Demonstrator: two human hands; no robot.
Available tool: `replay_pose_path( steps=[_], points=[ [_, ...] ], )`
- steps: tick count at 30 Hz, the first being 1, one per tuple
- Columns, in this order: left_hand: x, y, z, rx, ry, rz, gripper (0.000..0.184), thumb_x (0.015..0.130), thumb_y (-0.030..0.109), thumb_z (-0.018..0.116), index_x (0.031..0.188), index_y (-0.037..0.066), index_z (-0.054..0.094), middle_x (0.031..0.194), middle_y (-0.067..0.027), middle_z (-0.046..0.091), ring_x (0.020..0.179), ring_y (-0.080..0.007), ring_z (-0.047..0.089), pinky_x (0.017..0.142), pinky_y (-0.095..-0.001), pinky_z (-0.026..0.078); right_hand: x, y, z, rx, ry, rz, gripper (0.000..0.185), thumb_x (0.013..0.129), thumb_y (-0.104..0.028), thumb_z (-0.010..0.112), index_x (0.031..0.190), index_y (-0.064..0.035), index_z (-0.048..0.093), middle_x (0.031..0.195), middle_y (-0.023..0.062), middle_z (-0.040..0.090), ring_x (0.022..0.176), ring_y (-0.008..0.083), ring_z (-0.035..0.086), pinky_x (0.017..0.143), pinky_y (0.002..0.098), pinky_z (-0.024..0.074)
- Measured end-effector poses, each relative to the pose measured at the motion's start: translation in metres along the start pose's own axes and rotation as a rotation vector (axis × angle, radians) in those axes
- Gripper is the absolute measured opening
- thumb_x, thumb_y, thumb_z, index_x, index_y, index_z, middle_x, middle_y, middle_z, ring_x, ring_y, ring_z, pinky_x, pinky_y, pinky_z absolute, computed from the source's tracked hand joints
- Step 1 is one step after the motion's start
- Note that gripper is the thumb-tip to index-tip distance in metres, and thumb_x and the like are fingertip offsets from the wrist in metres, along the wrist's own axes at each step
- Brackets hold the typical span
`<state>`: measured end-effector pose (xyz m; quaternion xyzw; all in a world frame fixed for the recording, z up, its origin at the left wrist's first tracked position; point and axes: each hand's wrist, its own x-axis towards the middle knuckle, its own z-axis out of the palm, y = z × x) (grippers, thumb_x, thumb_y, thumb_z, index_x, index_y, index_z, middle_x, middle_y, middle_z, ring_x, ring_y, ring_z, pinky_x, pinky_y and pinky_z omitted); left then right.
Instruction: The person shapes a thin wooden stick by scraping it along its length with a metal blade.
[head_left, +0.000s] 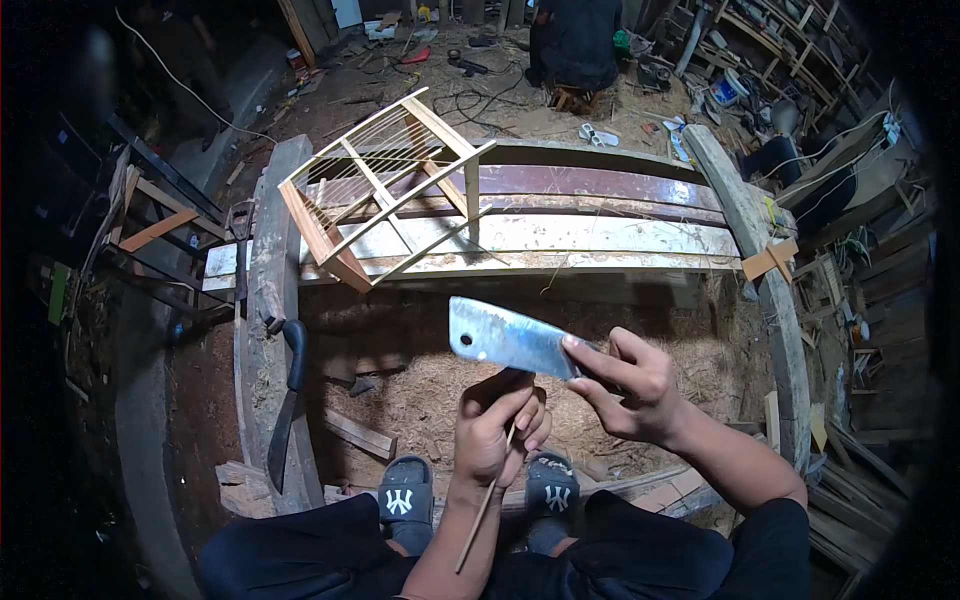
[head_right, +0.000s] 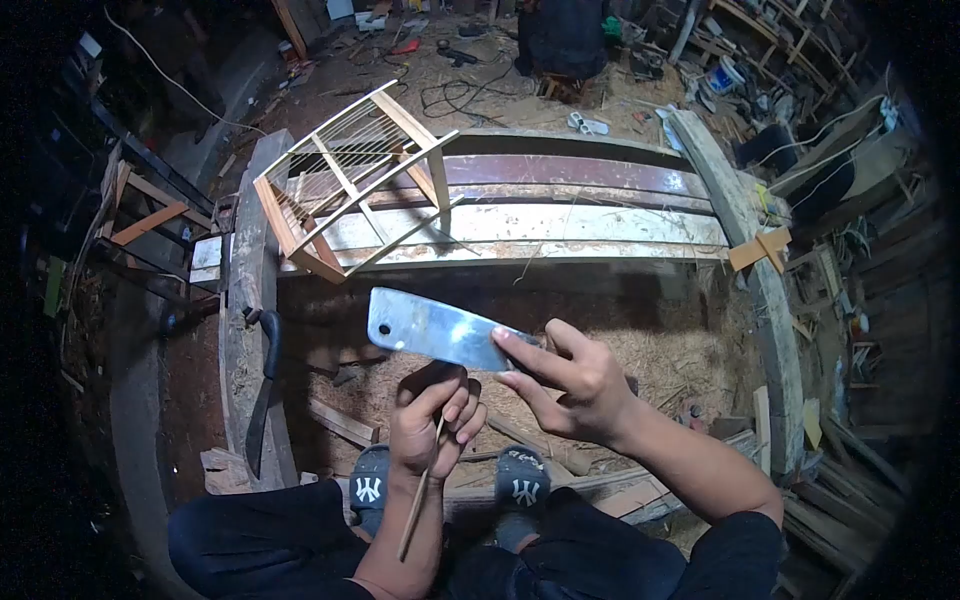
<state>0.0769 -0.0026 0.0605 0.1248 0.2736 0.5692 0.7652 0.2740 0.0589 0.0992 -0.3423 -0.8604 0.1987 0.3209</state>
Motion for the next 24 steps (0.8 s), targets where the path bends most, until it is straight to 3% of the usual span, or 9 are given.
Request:
replay_pose_path(
  steps=[4, 8, 9, 11, 14, 18, 19, 22, 24],
  points=[
    [-0.005, -0.002, 0.01, -0.134, 0.032, -0.043, 0.078, 0.098, 0.037, 0.066, 0.156, -0.003, 0.033, 0.067, 0.0061, 0.043, 0.054, -0.0021, 0.037, 0.048, -0.0222, 0.037, 0.003, -0.019, -0.008, 0.033, -0.117, -0.098, 0.052, 0.083, -0.017, 0.081, 0.133, -0.0081, 0.068, 0.069, 0.0066, 0.044, 0.05, 0.0174, 0.045, 0.044, 0.0331, 0.0389],
    [0.003, -0.003, -0.003, -0.142, -0.077, 0.029, 0.019, 0.103, 0.011, 0.049, 0.113, -0.002, 0.059, 0.065, 0.0012, 0.043, 0.052, -0.0108, 0.041, 0.047, -0.0261, 0.037, 0.002, -0.002, -0.001, -0.01, -0.01, -0.008, 0.048, 0.084, -0.017, 0.081, 0.13, -0.0071, 0.07, 0.069, 0.0074, 0.043, 0.052, 0.0202, 0.045, 0.046, 0.0341, 0.039],
    [-0.002, -0.002, 0.002, -0.2, -0.007, -0.028, 0.037, 0.104, 0.012, 0.052, 0.137, -0.003, 0.052, 0.067, 0.0015, 0.041, 0.055, -0.0082, 0.039, 0.051, -0.0255, 0.037, -0.001, -0.006, -0.001, 0.015, -0.047, -0.039, 0.049, 0.084, -0.016, 0.08, 0.131, -0.0084, 0.069, 0.07, 0.0073, 0.043, 0.052, 0.0199, 0.045, 0.046, 0.0343, 0.0391],
    [-0.007, 0.004, 0.016, -0.333, 0.063, -0.051, 0.036, 0.104, 0.013, 0.052, 0.137, -0.003, 0.052, 0.066, 0.0019, 0.041, 0.055, -0.0082, 0.038, 0.051, -0.0254, 0.037, 0.001, -0.017, -0.007, 0.029, -0.099, -0.05, 0.049, 0.084, -0.015, 0.08, 0.132, -0.0094, 0.069, 0.07, 0.0073, 0.043, 0.053, 0.019, 0.046, 0.046, 0.0343, 0.0394],
    [-0.002, 0.001, -0.002, -0.08, -0.083, 0.002, 0.053, 0.104, 0.018, 0.054, 0.152, -0.001, 0.041, 0.07, 0.0032, 0.04, 0.06, -0.0072, 0.038, 0.053, -0.0248, 0.037, 0.001, -0.003, -0.001, -0.006, 0.005, 0.001, 0.051, 0.083, -0.015, 0.081, 0.133, -0.0096, 0.069, 0.069, 0.006, 0.041, 0.052, 0.0174, 0.045, 0.046, 0.034, 0.0381],
    [-0.008, 0.005, 0.014, -0.238, 0.018, -0.051, 0.048, 0.105, 0.014, 0.052, 0.149, -0.003, 0.045, 0.068, 0.0029, 0.042, 0.057, -0.0073, 0.039, 0.053, -0.025, 0.037, 0.002, -0.015, -0.008, 0.028, -0.075, -0.052, 0.05, 0.082, -0.015, 0.082, 0.131, -0.008, 0.07, 0.07, 0.0076, 0.046, 0.052, 0.0174, 0.045, 0.045, 0.0332, 0.0383],
    [-0.006, 0.002, 0.009, -0.224, -0.027, -0.023, 0.036, 0.104, 0.011, 0.052, 0.137, -0.004, 0.054, 0.068, 0.002, 0.042, 0.057, -0.0077, 0.04, 0.052, -0.0258, 0.037, 0.003, -0.011, -0.004, 0.035, -0.015, -0.045, 0.051, 0.082, -0.014, 0.082, 0.131, -0.0077, 0.069, 0.07, 0.0075, 0.046, 0.052, 0.0177, 0.045, 0.045, 0.0336, 0.0385],
    [-0.003, 0.007, 0.011, -0.094, -0.067, 0.022, 0.01, 0.102, 0.004, 0.05, 0.098, -0.002, 0.057, 0.066, -0.0005, 0.042, 0.056, -0.0094, 0.041, 0.049, -0.0267, 0.037, 0.003, -0.004, -0.004, 0.005, 0.017, 0.009, 0.052, 0.081, -0.012, 0.081, 0.131, -0.0066, 0.069, 0.07, 0.0076, 0.046, 0.053, 0.0179, 0.046, 0.046, 0.0339, 0.0397],
    [-0.006, 0.003, 0.012, -0.193, 0.009, -0.022, 0.009, 0.101, 0.002, 0.049, 0.097, -0.002, 0.057, 0.066, -0.0007, 0.042, 0.055, -0.0103, 0.041, 0.049, -0.0264, 0.037, 0.004, -0.014, -0.008, 0.035, -0.035, -0.045, 0.052, 0.081, -0.012, 0.08, 0.131, -0.0069, 0.069, 0.071, 0.0076, 0.046, 0.053, 0.0175, 0.046, 0.046, 0.0335, 0.0395]
  ],
)
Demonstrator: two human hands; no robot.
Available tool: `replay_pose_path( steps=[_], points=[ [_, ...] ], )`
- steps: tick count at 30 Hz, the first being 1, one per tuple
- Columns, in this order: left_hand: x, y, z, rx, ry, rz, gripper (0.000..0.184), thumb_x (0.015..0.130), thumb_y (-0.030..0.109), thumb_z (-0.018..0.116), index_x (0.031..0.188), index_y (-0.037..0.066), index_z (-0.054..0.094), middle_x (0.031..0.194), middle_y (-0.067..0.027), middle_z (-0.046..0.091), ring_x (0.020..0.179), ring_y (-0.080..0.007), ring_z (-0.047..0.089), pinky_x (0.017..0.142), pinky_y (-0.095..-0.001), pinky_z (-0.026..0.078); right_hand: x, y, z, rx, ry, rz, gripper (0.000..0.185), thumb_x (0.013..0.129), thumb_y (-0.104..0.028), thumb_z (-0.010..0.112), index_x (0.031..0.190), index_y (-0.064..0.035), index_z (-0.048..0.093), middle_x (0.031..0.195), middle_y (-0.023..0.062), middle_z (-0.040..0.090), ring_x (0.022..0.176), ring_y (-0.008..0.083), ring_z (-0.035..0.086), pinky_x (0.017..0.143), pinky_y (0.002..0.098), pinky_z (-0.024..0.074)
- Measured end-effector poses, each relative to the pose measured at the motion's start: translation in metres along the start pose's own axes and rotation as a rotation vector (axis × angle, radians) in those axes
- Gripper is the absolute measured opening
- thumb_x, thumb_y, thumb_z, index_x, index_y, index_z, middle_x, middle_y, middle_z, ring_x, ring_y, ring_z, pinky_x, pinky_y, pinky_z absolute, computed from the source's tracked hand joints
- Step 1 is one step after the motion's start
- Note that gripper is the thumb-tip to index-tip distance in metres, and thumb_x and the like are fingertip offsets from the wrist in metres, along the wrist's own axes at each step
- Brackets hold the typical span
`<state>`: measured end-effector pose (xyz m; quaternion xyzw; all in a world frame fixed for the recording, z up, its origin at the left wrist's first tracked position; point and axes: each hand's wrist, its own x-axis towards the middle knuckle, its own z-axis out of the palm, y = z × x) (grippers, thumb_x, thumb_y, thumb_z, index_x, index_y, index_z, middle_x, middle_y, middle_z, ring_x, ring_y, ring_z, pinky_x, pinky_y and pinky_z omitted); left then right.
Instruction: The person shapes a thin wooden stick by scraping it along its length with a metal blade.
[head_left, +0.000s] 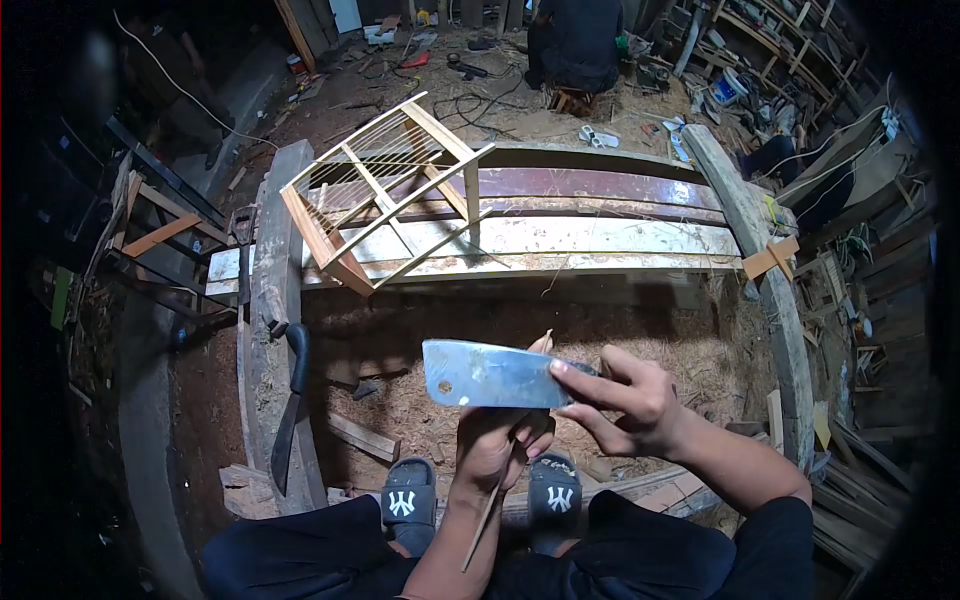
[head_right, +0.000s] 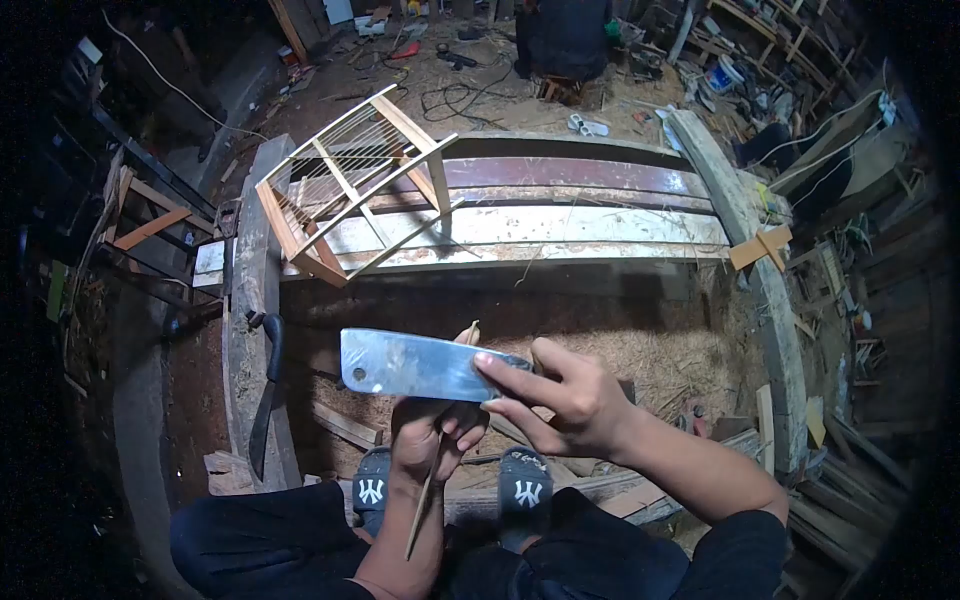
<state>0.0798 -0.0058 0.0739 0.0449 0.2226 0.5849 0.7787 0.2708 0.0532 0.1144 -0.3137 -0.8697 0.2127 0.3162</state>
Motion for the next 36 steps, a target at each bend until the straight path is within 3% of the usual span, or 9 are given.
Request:
replay_pose_path(
  steps=[7, 11, 14, 19, 21, 24, 28, 31, 36],
  points=[
    [-0.004, 0.002, 0.015, 0.001, 0.155, -0.035, 0.01, 0.102, 0.004, 0.047, 0.099, 0.0, 0.055, 0.065, 0.0011, 0.042, 0.054, -0.0106, 0.041, 0.05, -0.0263, 0.037, -0.003, -0.004, -0.001, -0.031, -0.084, -0.027, 0.05, 0.083, -0.016, 0.08, 0.131, -0.0077, 0.069, 0.07, 0.0067, 0.046, 0.053, 0.0179, 0.046, 0.046, 0.0335, 0.0396],
    [0.004, 0.001, -0.006, 0.128, -0.101, 0.05, 0.006, 0.102, 0.003, 0.05, 0.099, 0.0, 0.055, 0.064, 0.0004, 0.042, 0.054, -0.01, 0.041, 0.05, -0.0262, 0.038, -0.005, 0.014, 0.004, -0.05, 0.034, 0.096, 0.05, 0.083, -0.013, 0.08, 0.131, -0.0074, 0.069, 0.072, 0.0074, 0.047, 0.053, 0.0173, 0.047, 0.046, 0.0336, 0.0405],
    [-0.003, 0.002, 0.011, 0.027, 0.109, -0.011, 0.016, 0.101, 0.001, 0.049, 0.086, 0.001, 0.053, 0.061, 0.0001, 0.04, 0.051, -0.0106, 0.039, 0.046, -0.0264, 0.036, -0.004, 0.0, 0.0, 0.021, -0.015, 0.013, 0.05, 0.082, -0.012, 0.08, 0.13, -0.0056, 0.069, 0.071, 0.0082, 0.046, 0.052, 0.0177, 0.045, 0.046, 0.0335, 0.0385],
    [0.003, 0.0, -0.005, 0.095, -0.15, 0.049, 0.026, 0.102, 0.004, 0.049, 0.125, -0.006, 0.058, 0.066, 0.0017, 0.042, 0.057, -0.0085, 0.04, 0.051, -0.0259, 0.037, -0.003, 0.006, 0.003, -0.012, 0.026, 0.021, 0.049, 0.083, -0.012, 0.08, 0.131, -0.007, 0.069, 0.07, 0.0079, 0.046, 0.053, 0.0179, 0.045, 0.046, 0.0345, 0.0376],
    [-0.004, 0.002, 0.008, -0.024, 0.071, -0.029, 0.016, 0.102, 0.002, 0.046, 0.095, -0.003, 0.059, 0.064, 0.0007, 0.041, 0.058, -0.0096, 0.041, 0.051, -0.0261, 0.036, -0.006, -0.002, -0.001, 0.037, -0.063, -0.004, 0.05, 0.083, -0.013, 0.08, 0.131, -0.0068, 0.069, 0.07, 0.0077, 0.046, 0.053, 0.0174, 0.045, 0.046, 0.0346, 0.0376],
    [0.0, -0.002, -0.011, 0.154, -0.052, 0.007, 0.043, 0.104, 0.016, 0.051, 0.143, -0.004, 0.05, 0.066, 0.0037, 0.039, 0.058, -0.0061, 0.038, 0.051, -0.0249, 0.035, -0.006, 0.011, 0.005, -0.021, 0.019, 0.038, 0.05, 0.084, -0.015, 0.08, 0.132, -0.0078, 0.069, 0.069, 0.0069, 0.044, 0.052, 0.0166, 0.044, 0.046, 0.0344, 0.0385],
    [-0.004, 0.002, 0.006, 0.071, 0.069, -0.047, 0.01, 0.103, 0.007, 0.048, 0.098, 0.002, 0.056, 0.064, 0.002, 0.04, 0.055, -0.0103, 0.04, 0.051, -0.0242, 0.036, -0.005, -0.003, -0.001, 0.005, -0.059, 0.005, 0.049, 0.083, -0.014, 0.08, 0.131, -0.007, 0.069, 0.07, 0.0076, 0.045, 0.053, 0.0171, 0.045, 0.047, 0.0334, 0.0392],
    [0.002, 0.003, -0.006, 0.187, -0.132, 0.063, 0.011, 0.103, 0.003, 0.046, 0.103, 0.001, 0.057, 0.064, 0.002, 0.041, 0.056, -0.0094, 0.041, 0.052, -0.0239, 0.037, -0.004, 0.01, 0.003, -0.07, 0.022, 0.112, 0.047, 0.084, -0.013, 0.08, 0.13, -0.0066, 0.07, 0.07, 0.0079, 0.045, 0.053, 0.0178, 0.045, 0.047, 0.0331, 0.0394],
    [-0.002, 0.005, 0.008, 0.147, 0.071, 0.026, 0.01, 0.102, 0.004, 0.052, 0.103, -0.002, 0.059, 0.064, 0.0008, 0.043, 0.052, -0.0089, 0.038, 0.047, -0.0249, 0.037, -0.005, 0.001, 0.001, 0.0, -0.027, 0.064, 0.047, 0.085, -0.014, 0.079, 0.13, -0.0057, 0.069, 0.071, 0.0081, 0.046, 0.053, 0.0186, 0.046, 0.046, 0.0344, 0.0388]
  ],
)
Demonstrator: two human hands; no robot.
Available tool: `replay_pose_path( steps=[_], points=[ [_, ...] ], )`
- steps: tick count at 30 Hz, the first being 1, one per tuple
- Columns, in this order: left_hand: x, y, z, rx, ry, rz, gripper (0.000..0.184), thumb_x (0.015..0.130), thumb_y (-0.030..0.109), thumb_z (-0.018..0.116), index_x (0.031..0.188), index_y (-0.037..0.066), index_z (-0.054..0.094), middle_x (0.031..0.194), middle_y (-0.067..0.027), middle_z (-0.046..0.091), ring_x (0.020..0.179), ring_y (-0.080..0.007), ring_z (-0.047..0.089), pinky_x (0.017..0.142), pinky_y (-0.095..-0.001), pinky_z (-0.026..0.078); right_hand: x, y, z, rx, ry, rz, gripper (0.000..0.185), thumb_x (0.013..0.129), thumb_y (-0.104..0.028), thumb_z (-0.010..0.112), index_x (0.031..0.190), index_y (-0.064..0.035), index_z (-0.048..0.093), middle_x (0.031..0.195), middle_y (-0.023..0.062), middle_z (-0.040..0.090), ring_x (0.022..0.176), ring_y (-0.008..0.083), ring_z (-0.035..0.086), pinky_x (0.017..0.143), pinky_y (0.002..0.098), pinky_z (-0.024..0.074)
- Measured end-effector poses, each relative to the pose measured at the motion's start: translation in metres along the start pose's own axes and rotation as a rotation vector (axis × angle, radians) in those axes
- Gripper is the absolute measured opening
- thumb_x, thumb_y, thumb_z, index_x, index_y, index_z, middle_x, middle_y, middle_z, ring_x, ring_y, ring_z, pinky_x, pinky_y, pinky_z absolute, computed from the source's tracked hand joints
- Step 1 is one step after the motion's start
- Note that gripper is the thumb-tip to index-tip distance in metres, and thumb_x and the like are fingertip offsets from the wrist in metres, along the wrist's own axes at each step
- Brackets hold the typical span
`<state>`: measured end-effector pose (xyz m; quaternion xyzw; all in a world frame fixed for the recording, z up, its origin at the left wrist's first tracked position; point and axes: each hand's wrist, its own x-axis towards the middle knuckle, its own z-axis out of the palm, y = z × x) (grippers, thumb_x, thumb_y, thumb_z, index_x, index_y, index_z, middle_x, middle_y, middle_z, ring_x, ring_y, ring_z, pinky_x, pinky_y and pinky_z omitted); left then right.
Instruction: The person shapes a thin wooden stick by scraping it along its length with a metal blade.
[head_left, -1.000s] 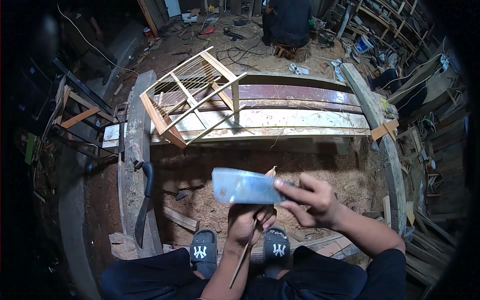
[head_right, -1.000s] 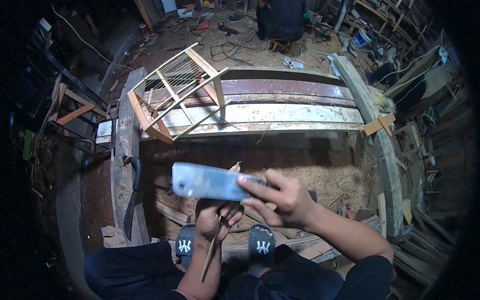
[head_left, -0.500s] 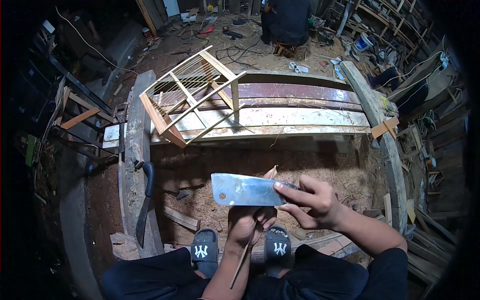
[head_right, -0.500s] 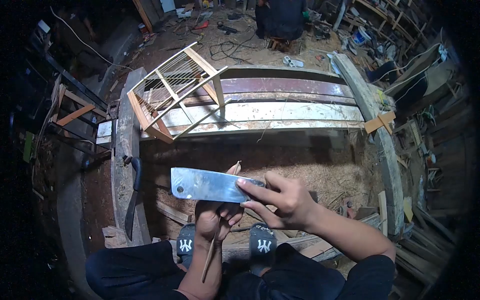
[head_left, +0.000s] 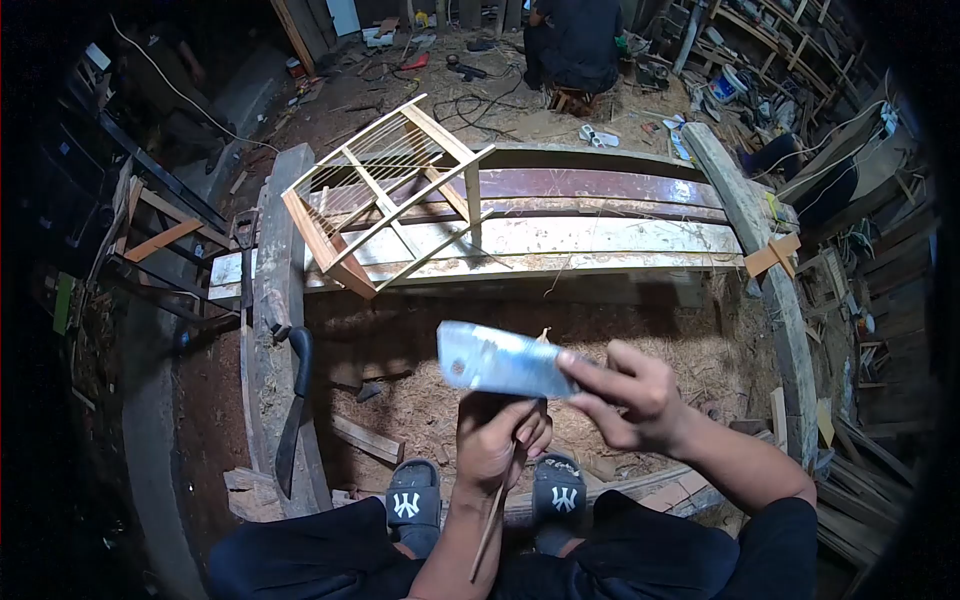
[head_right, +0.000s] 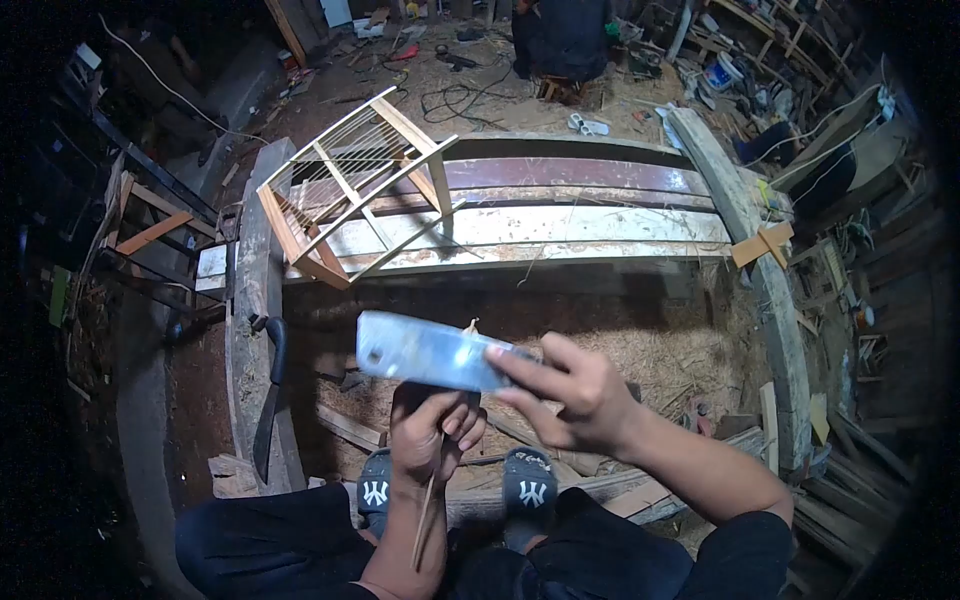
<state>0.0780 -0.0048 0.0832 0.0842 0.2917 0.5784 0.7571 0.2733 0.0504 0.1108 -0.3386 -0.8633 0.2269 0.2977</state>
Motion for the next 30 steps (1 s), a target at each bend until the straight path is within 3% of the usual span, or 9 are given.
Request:
replay_pose_path(
  steps=[13, 15, 17, 20, 23, 24, 26, 29, 30],
  points=[
    [0.001, -0.008, -0.015, -0.179, -0.107, -0.045, 0.006, 0.101, 0.001, 0.051, 0.103, 0.0, 0.057, 0.067, 0.001, 0.043, 0.058, -0.0098, 0.043, 0.054, -0.0239, 0.037, 0.001, 0.004, 0.0, -0.014, 0.009, -0.044, 0.048, 0.084, -0.015, 0.079, 0.13, -0.0072, 0.069, 0.069, 0.0068, 0.046, 0.052, 0.0171, 0.046, 0.045, 0.0345, 0.0396],
    [0.006, -0.007, -0.017, 0.073, -0.16, 0.067, 0.017, 0.104, 0.01, 0.047, 0.107, -0.002, 0.058, 0.066, 0.0023, 0.042, 0.056, -0.0091, 0.041, 0.051, -0.0236, 0.035, 0.004, 0.009, -0.001, -0.062, 0.027, -0.008, 0.048, 0.084, -0.017, 0.079, 0.13, -0.0072, 0.07, 0.069, 0.0065, 0.045, 0.052, 0.0167, 0.045, 0.044, 0.0344, 0.0391],
    [-0.001, -0.005, 0.002, -0.139, 0.101, -0.075, 0.017, 0.104, 0.006, 0.044, 0.101, -0.004, 0.057, 0.062, 0.001, 0.04, 0.051, -0.011, 0.038, 0.047, -0.0258, 0.035, 0.001, -0.003, -0.001, -0.01, -0.076, -0.081, 0.047, 0.085, -0.018, 0.079, 0.13, -0.0071, 0.07, 0.069, 0.007, 0.045, 0.051, 0.0171, 0.046, 0.044, 0.0349, 0.0386],
    [0.0, -0.005, 0.0, -0.03, 0.056, -0.022, 0.033, 0.104, 0.013, 0.05, 0.132, -0.004, 0.053, 0.061, 0.0033, 0.038, 0.051, -0.008, 0.036, 0.047, -0.0253, 0.035, 0.0, 0.004, 0.004, 0.011, 0.0, -0.037, 0.048, 0.084, -0.018, 0.08, 0.13, -0.0078, 0.07, 0.069, 0.0063, 0.044, 0.052, 0.0178, 0.046, 0.045, 0.0349, 0.0387],
    [0.004, -0.005, -0.009, 0.112, -0.082, 0.042, 0.042, 0.103, 0.013, 0.052, 0.142, -0.002, 0.049, 0.062, 0.0041, 0.039, 0.052, -0.0073, 0.036, 0.048, -0.0244, 0.035, 0.004, 0.004, -0.001, -0.044, 0.042, 0.018, 0.05, 0.083, -0.016, 0.081, 0.131, -0.0087, 0.07, 0.069, 0.0064, 0.044, 0.051, 0.0184, 0.045, 0.046, 0.034, 0.0394],
    [-0.001, -0.002, 0.0, 0.013, 0.005, -0.022, 0.016, 0.102, 0.007, 0.049, 0.116, -0.001, 0.052, 0.063, 0.0021, 0.04, 0.055, -0.0089, 0.039, 0.052, -0.0248, 0.036, 0.004, -0.002, -0.003, -0.019, 0.007, -0.018, 0.049, 0.083, -0.015, 0.08, 0.13, -0.0083, 0.07, 0.069, 0.0072, 0.045, 0.052, 0.0188, 0.045, 0.046, 0.0339, 0.0394],
    [-0.004, -0.009, -0.009, -0.148, 0.033, -0.079, 0.014, 0.101, 0.0, 0.046, 0.093, -0.001, 0.057, 0.063, 0.0003, 0.042, 0.057, -0.0101, 0.042, 0.055, -0.0261, 0.037, 0.003, -0.003, -0.002, 0.021, -0.009, -0.023, 0.049, 0.083, -0.013, 0.08, 0.13, -0.0068, 0.07, 0.07, 0.0085, 0.045, 0.052, 0.0197, 0.046, 0.046, 0.034, 0.0396],
    [0.007, -0.008, -0.022, -0.043, -0.247, 0.052, 0.014, 0.101, -0.001, 0.047, 0.109, 0.001, 0.058, 0.067, -0.0003, 0.044, 0.058, -0.0107, 0.042, 0.054, -0.0275, 0.036, 0.002, 0.011, 0.002, -0.032, 0.042, 0.013, 0.049, 0.083, -0.013, 0.079, 0.131, -0.0069, 0.069, 0.07, 0.0079, 0.046, 0.052, 0.0196, 0.046, 0.046, 0.0345, 0.0411],
    [0.003, -0.01, -0.018, -0.114, -0.116, -0.004, 0.013, 0.101, -0.001, 0.048, 0.106, 0.0, 0.06, 0.065, 0.0002, 0.043, 0.056, -0.0102, 0.041, 0.053, -0.0271, 0.036, 0.001, 0.009, 0.003, -0.021, 0.044, -0.051, 0.049, 0.083, -0.013, 0.079, 0.131, -0.0063, 0.069, 0.07, 0.0078, 0.045, 0.053, 0.0197, 0.047, 0.047, 0.0347, 0.0412]
  ],
)
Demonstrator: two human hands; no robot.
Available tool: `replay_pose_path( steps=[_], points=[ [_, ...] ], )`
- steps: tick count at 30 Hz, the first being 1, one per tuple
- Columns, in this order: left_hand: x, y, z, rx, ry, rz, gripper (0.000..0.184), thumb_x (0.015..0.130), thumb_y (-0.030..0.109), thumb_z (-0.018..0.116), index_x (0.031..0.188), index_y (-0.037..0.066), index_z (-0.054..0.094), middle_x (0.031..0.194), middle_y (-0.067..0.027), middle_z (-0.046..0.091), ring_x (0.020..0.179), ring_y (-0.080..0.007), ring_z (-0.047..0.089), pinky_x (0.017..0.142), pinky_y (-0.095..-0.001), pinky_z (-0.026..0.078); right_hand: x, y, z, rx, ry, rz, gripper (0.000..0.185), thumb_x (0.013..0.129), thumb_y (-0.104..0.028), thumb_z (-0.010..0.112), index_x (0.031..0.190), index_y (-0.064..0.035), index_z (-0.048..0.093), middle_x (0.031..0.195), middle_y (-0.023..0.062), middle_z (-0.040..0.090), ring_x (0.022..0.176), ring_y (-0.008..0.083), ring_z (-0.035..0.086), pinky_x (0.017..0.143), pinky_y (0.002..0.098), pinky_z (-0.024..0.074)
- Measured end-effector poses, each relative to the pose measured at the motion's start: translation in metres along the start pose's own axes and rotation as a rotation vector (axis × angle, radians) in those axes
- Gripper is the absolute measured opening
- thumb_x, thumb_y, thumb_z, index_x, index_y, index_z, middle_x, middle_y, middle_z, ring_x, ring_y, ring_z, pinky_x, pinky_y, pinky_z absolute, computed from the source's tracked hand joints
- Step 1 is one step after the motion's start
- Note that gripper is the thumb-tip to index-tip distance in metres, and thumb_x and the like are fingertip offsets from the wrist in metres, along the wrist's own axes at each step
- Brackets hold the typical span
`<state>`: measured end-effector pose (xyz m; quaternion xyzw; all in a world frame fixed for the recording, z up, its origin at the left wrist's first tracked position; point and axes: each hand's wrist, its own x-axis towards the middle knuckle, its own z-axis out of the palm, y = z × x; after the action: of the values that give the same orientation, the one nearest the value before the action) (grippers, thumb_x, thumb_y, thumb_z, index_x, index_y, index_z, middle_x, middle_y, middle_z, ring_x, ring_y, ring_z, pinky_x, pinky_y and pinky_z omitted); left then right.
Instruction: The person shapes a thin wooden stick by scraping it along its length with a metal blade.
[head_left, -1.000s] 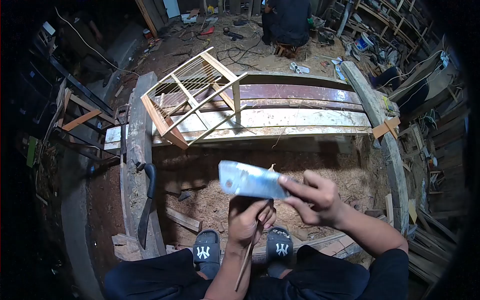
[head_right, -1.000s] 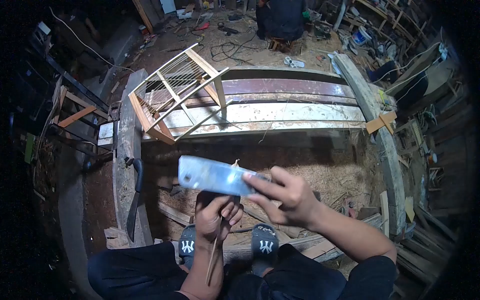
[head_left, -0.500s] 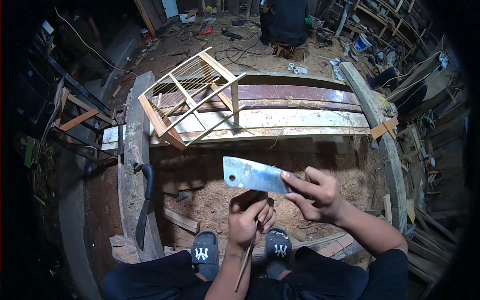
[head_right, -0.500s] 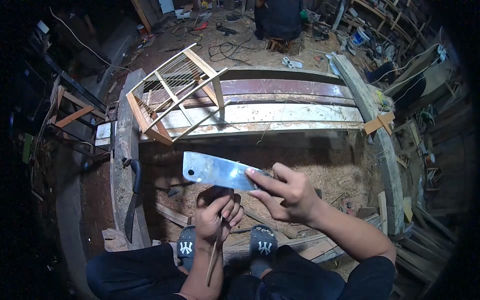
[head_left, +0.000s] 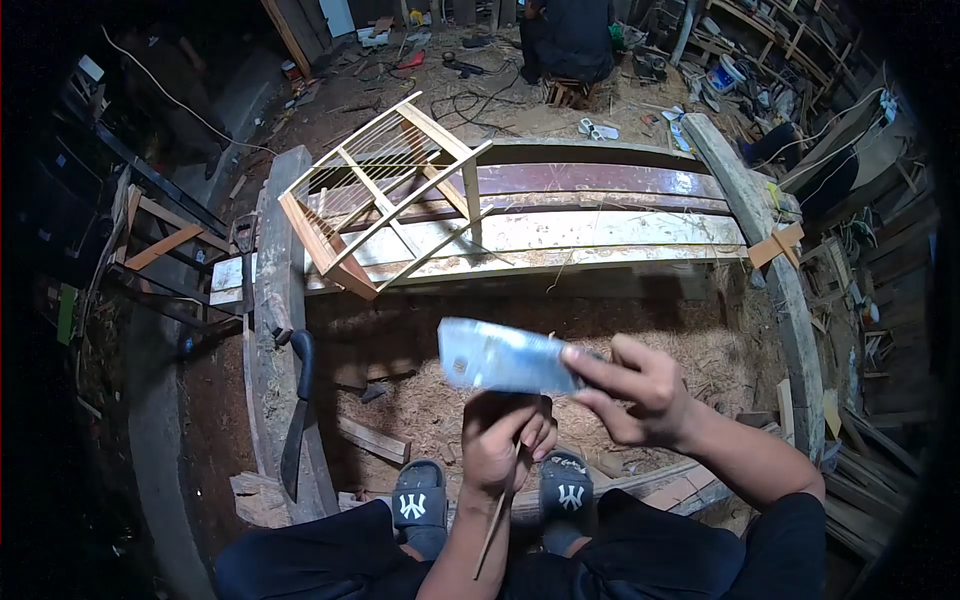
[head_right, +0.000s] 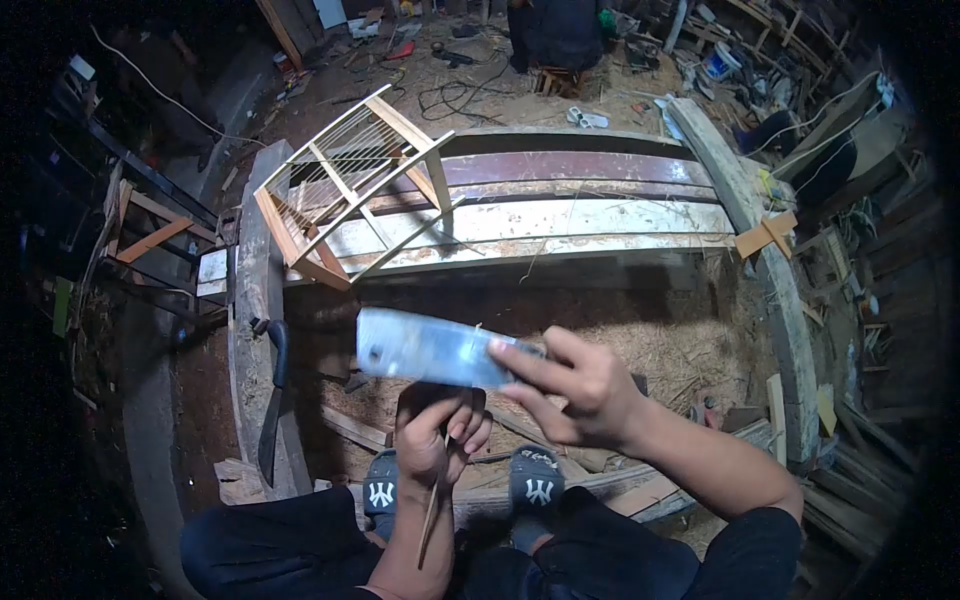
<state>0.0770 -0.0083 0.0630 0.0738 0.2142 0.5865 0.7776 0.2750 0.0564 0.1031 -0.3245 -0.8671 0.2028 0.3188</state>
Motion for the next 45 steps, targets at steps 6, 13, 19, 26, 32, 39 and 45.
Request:
replay_pose_path(
  steps=[6, 13, 19, 26, 32, 39, 45],
  points=[
    [0.001, 0.004, 0.019, 0.366, 0.088, 0.038, 0.012, 0.103, 0.009, 0.049, 0.1, 0.001, 0.058, 0.058, 0.0043, 0.037, 0.048, -0.0071, 0.035, 0.046, -0.0249, 0.034, 0.003, 0.001, -0.004, -0.003, 0.006, 0.026, 0.046, 0.083, -0.012, 0.079, 0.128, -0.0046, 0.07, 0.071, 0.0087, 0.049, 0.054, 0.0193, 0.049, 0.046, 0.0349, 0.0408],
    [0.002, 0.001, 0.013, 0.369, 0.014, 0.037, 0.017, 0.106, 0.016, 0.048, 0.101, 0.003, 0.057, 0.059, 0.0049, 0.037, 0.05, -0.0063, 0.038, 0.047, -0.023, 0.033, 0.0, 0.003, -0.002, 0.011, 0.047, 0.062, 0.047, 0.084, -0.015, 0.079, 0.13, -0.0074, 0.07, 0.069, 0.0064, 0.045, 0.052, 0.0176, 0.046, 0.046, 0.0338, 0.0392],
    [0.0, -0.007, -0.014, 0.126, -0.003, -0.093, 0.017, 0.107, 0.015, 0.047, 0.101, 0.004, 0.057, 0.063, 0.0025, 0.039, 0.054, -0.0092, 0.039, 0.053, -0.0261, 0.036, -0.004, 0.007, 0.002, -0.011, -0.012, -0.023, 0.052, 0.083, -0.017, 0.08, 0.133, -0.0079, 0.068, 0.067, 0.0052, 0.043, 0.051, 0.0171, 0.046, 0.045, 0.0342, 0.0394],
    [0.001, -0.005, -0.012, 0.107, -0.028, -0.094, 0.028, 0.105, 0.01, 0.044, 0.081, 0.003, 0.055, 0.06, 0.0027, 0.037, 0.054, -0.0099, 0.039, 0.054, -0.0264, 0.037, -0.002, 0.003, 0.002, -0.01, -0.005, -0.019, 0.049, 0.084, -0.016, 0.08, 0.131, -0.0068, 0.068, 0.069, 0.0063, 0.045, 0.052, 0.0187, 0.048, 0.046, 0.0345, 0.0421],
    [0.002, 0.005, 0.016, 0.333, 0.038, 0.06, 0.022, 0.105, 0.011, 0.046, 0.092, -0.002, 0.057, 0.055, 0.0013, 0.038, 0.045, -0.0101, 0.036, 0.044, -0.0265, 0.035, -0.003, 0.011, 0.003, -0.067, 0.055, 0.087, 0.049, 0.085, -0.019, 0.079, 0.131, -0.0082, 0.069, 0.069, 0.0061, 0.045, 0.051, 0.018, 0.048, 0.044, 0.0341, 0.0407],
    [0.002, 0.006, 0.015, 0.4, 0.029, 0.008, 0.029, 0.106, 0.018, 0.042, 0.091, -0.003, 0.055, 0.057, 0.0001, 0.039, 0.048, -0.0107, 0.039, 0.047, -0.0249, 0.036, -0.004, 0.008, 0.0, -0.051, 0.032, 0.052, 0.052, 0.084, -0.019, 0.08, 0.133, -0.0087, 0.068, 0.071, 0.0071, 0.048, 0.052, 0.0209, 0.049, 0.047, 0.0352, 0.0446],
    [0.003, 0.004, 0.013, 0.448, 0.023, 0.04, 0.033, 0.108, 0.019, 0.044, 0.129, -0.002, 0.058, 0.058, 0.0024, 0.043, 0.046, -0.0056, 0.037, 0.044, -0.0229, 0.034, -0.004, 0.008, 0.0, -0.024, 0.014, 0.03, 0.051, 0.084, -0.014, 0.078, 0.134, -0.0067, 0.067, 0.069, 0.0062, 0.046, 0.052, 0.0182, 0.047, 0.045, 0.0345, 0.0408]
  ],
)
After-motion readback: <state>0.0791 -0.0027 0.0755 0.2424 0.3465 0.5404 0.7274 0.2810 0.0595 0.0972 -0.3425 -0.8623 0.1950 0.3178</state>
